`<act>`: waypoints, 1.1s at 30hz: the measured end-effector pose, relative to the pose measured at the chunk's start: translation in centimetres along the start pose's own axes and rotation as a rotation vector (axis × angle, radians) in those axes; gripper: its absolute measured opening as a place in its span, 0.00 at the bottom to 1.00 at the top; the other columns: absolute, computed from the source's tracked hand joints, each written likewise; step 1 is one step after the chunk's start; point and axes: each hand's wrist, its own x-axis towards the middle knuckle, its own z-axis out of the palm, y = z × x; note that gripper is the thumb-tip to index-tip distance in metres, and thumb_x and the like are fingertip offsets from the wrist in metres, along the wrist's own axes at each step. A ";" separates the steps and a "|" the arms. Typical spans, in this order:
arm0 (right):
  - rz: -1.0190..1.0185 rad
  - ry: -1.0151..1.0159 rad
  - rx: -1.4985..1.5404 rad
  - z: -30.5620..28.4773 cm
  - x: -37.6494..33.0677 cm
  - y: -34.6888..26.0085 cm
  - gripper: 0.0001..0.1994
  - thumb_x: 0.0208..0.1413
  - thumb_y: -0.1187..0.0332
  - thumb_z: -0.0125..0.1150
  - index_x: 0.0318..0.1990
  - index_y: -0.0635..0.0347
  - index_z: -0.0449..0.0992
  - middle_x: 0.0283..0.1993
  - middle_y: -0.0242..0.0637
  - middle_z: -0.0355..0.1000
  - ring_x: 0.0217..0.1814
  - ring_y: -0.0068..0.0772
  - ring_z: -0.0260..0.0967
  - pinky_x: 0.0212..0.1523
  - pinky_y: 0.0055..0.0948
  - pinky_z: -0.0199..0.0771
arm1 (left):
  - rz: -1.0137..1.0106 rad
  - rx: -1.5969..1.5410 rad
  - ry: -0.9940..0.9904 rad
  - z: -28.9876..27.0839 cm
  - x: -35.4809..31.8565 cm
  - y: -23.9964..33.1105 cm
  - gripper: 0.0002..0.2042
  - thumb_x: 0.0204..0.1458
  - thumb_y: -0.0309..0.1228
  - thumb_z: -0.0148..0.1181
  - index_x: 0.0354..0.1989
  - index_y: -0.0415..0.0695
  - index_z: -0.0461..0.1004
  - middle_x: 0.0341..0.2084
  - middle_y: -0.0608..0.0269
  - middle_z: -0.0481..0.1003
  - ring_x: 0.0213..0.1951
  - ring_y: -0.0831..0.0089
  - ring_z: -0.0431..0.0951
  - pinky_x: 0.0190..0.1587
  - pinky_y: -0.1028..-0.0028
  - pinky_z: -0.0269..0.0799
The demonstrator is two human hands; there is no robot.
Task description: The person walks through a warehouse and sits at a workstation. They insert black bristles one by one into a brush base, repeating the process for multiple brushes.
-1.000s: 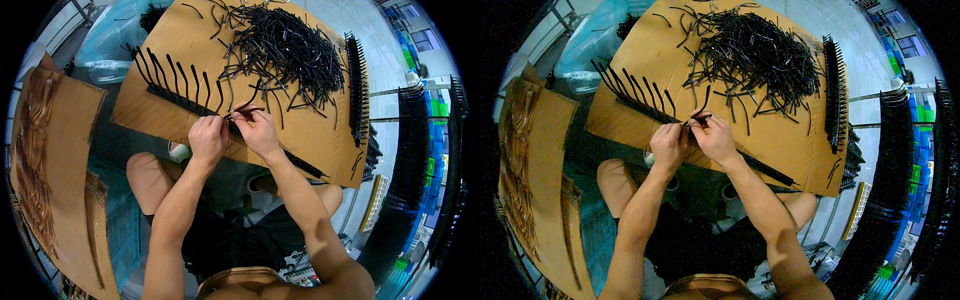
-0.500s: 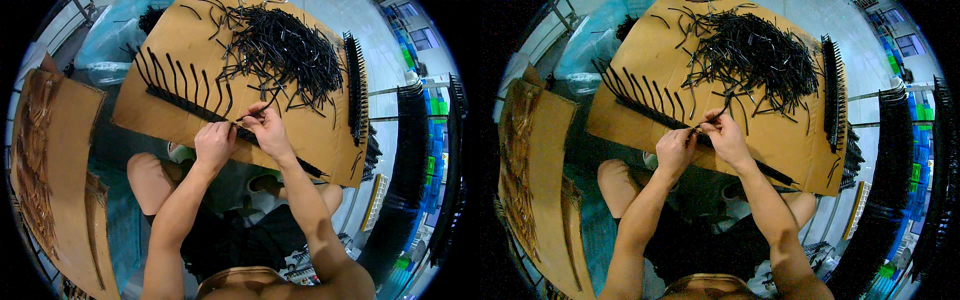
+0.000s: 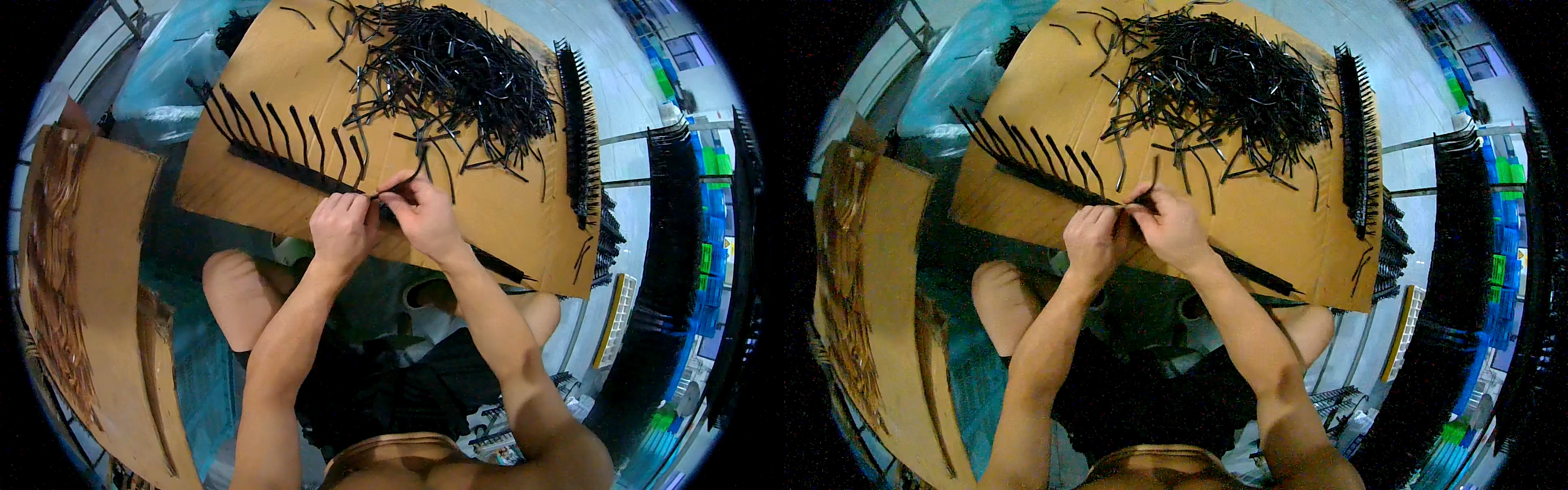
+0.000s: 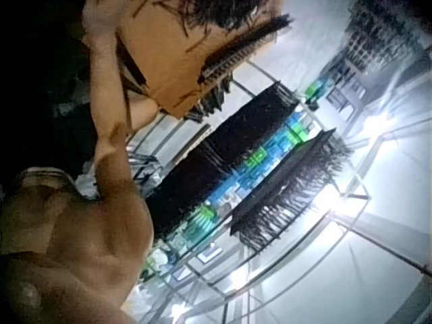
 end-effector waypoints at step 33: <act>0.745 -0.158 -0.030 -6.6 6.5 1.4 0.09 0.52 0.72 0.61 0.38 0.68 0.73 0.33 0.40 0.73 0.33 0.28 0.73 0.32 0.24 0.75 | -0.202 -0.010 0.094 -0.4 0.0 -1.2 0.07 0.47 0.31 0.67 0.29 0.41 0.78 0.26 0.58 0.79 0.28 0.64 0.79 0.31 0.70 0.74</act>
